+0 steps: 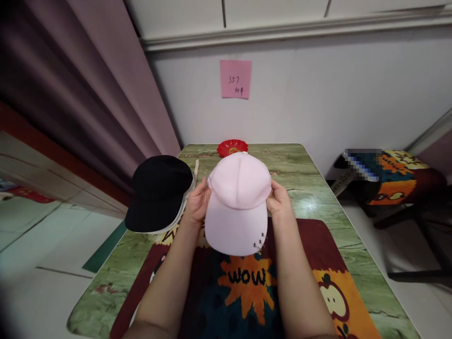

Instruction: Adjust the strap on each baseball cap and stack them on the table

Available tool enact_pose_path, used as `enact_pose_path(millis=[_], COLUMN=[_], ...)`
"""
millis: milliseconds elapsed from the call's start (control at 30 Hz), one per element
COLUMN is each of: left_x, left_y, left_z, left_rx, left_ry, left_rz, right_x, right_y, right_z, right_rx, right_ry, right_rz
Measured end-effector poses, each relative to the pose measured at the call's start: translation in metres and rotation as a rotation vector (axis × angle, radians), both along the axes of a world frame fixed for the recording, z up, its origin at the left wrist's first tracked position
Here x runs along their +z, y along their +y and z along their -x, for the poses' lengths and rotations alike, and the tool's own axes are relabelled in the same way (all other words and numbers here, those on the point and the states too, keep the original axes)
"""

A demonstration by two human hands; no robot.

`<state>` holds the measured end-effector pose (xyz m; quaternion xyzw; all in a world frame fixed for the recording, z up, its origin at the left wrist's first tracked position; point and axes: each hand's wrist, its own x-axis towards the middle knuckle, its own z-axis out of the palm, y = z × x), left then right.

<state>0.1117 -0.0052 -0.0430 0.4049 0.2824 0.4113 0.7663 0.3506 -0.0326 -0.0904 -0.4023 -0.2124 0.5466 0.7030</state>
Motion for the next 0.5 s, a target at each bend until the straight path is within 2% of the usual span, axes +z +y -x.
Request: enact_pose_path(millis=[100,300,400,500], left_x=[-0.008,-0.016,-0.014,-0.011], left_y=[0.004,0.009,0.012,0.013], left_z=[0.001,0.003,0.002,-0.002], left_rx=[-0.121,-0.144,0.02,0.211], left_ry=[0.016,0.116,0.078,0.016], left_rz=[0.091,0.123,0.108,0.067], right_x=[-0.001,0.01,0.023,0.036], right_y=[-0.001,-0.005,-0.012,-0.021], right_z=[-0.013,-0.018,-0.005,0.011], right_rx=[-0.064,-0.155,-0.12,0.034], right_ry=[0.086,0.138,0.145,0.089], right_rz=[0.067,0.032,-0.012,-0.003])
